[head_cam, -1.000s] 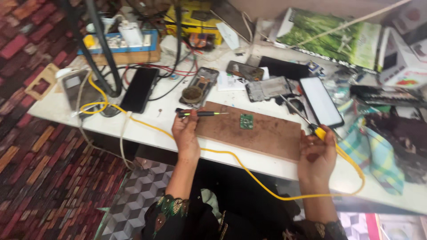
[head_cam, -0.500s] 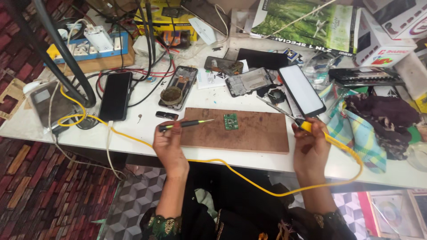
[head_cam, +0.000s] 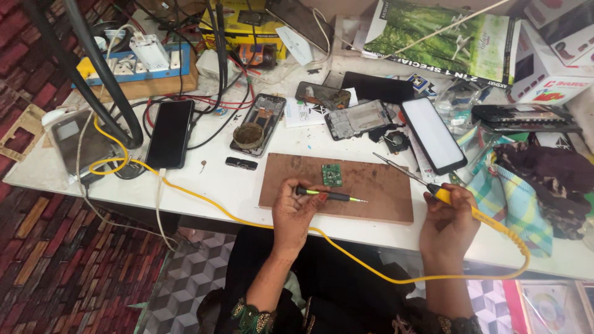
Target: The person uses a soldering iron and a screwdriver to work on a small green circuit board placed on a wooden board. They repeatedly apply the soldering iron to different points on the board while holding it steady with the screwdriver.
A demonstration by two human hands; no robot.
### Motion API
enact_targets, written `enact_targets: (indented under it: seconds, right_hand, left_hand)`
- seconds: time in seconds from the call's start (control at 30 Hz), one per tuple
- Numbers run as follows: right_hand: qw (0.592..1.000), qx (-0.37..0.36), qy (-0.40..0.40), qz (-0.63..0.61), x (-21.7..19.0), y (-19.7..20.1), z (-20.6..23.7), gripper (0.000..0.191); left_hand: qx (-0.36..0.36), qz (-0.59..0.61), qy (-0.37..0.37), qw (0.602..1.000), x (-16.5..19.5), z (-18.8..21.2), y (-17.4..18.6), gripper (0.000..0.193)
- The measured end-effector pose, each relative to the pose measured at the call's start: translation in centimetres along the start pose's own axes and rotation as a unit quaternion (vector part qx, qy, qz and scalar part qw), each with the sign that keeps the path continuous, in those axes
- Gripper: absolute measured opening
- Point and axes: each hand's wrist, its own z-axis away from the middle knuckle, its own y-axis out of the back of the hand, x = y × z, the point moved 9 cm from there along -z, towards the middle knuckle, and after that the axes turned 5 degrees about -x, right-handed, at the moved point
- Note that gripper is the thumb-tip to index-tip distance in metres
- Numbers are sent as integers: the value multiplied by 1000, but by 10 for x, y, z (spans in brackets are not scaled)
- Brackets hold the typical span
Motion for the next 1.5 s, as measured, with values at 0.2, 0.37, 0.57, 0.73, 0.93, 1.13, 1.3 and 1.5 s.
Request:
enact_targets:
  seconds: [0.2, 0.37, 0.57, 0.73, 0.93, 1.13, 1.3, 1.5]
  right_hand:
    - [1000, 0, 5, 5, -2, -1, -1, 20]
    - [1000, 7, 8, 9, -2, 3, -1, 17]
    - [1000, -1, 7, 12, 0, 6, -2, 16]
    - [1000, -7, 14, 15, 0, 6, -3, 17]
    - [1000, -4, 13, 16, 0, 6, -3, 17]
    - [1000, -5, 12, 17, -1, 4, -3, 17]
    - [1000, 14, 14, 18, -2, 6, -2, 17]
    - [1000, 5, 13, 25, -1, 6, -2, 18]
  left_hand:
    - [4, -29, 9, 1000, -10, 11, 0, 24]
    - [21, -40, 5, 999, -9, 16, 1, 24]
    - [59, -78, 9, 995, 2, 22, 16, 23]
    - [66, -90, 9, 994, 4, 20, 20, 25]
    - [71, -100, 0, 993, 7, 21, 25, 25]
    - [73, -94, -3, 993, 8, 21, 28, 26]
    - [68, -80, -4, 994, 7, 21, 24, 26]
    - [66, -117, 8, 991, 9, 20, 23, 25]
